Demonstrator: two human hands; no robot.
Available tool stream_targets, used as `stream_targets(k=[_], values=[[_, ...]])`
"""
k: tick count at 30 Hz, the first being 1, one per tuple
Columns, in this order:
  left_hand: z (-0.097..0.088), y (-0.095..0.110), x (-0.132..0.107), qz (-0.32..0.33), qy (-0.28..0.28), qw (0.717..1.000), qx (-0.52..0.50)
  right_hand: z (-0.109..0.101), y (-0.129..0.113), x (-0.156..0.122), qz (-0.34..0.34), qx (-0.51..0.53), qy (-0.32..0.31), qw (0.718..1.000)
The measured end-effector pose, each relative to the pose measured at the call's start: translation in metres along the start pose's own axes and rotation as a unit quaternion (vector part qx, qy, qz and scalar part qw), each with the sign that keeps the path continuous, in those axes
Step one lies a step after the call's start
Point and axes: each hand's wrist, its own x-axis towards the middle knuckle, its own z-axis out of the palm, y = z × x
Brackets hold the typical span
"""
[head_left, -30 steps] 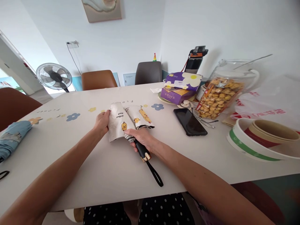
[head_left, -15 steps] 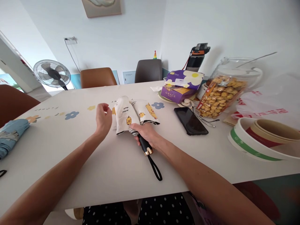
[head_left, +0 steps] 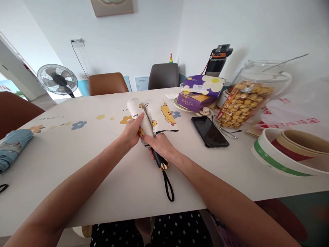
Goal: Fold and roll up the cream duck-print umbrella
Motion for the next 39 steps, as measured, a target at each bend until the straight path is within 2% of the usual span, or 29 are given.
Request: stream_targets(k=[5,13,17,21,22,24,26,27,28,29,31,35,37,39], values=[[-0.005,-0.001,0.002,-0.048,-0.075,0.993,-0.074,0.004,-0.007,-0.006,-0.005,0.031,-0.025,0.999],[-0.009,0.0,0.005,-0.074,-0.082,0.992,-0.064,0.008,-0.015,-0.009,0.012,0.138,-0.044,0.989],[-0.014,-0.004,0.012,-0.09,-0.058,0.994,-0.008,0.005,-0.013,-0.004,0.058,0.155,-0.04,0.985],[-0.022,-0.01,0.021,-0.089,-0.067,0.988,0.11,0.006,-0.007,0.003,0.085,0.247,-0.06,0.963],[-0.024,-0.01,0.023,-0.074,-0.056,0.984,0.15,0.006,-0.005,0.005,0.097,0.271,-0.069,0.955],[-0.027,-0.008,0.027,-0.008,0.017,0.968,0.249,0.006,-0.003,0.008,0.12,0.303,-0.082,0.942],[-0.028,-0.003,0.029,0.105,0.11,0.926,0.344,0.006,-0.001,0.01,0.134,0.318,-0.089,0.934],[-0.026,0.0,0.029,0.167,0.134,0.899,0.382,0.007,-0.001,0.01,0.137,0.321,-0.091,0.933],[-0.023,0.003,0.03,0.223,0.134,0.873,0.414,0.007,-0.001,0.01,0.14,0.322,-0.097,0.931],[-0.019,0.006,0.03,0.263,0.106,0.851,0.443,0.007,0.0,0.01,0.142,0.324,-0.104,0.929],[-0.005,0.011,0.031,0.294,0.003,0.815,0.499,0.007,0.001,0.01,0.142,0.33,-0.117,0.926],[0.034,0.005,0.042,0.263,-0.236,0.752,0.557,0.006,0.003,0.01,0.13,0.339,-0.122,0.924],[0.05,-0.004,0.052,0.243,-0.302,0.733,0.559,0.006,0.004,0.01,0.126,0.334,-0.118,0.927],[0.06,-0.012,0.062,0.224,-0.321,0.706,0.59,0.005,0.003,0.01,0.128,0.328,-0.115,0.929]])
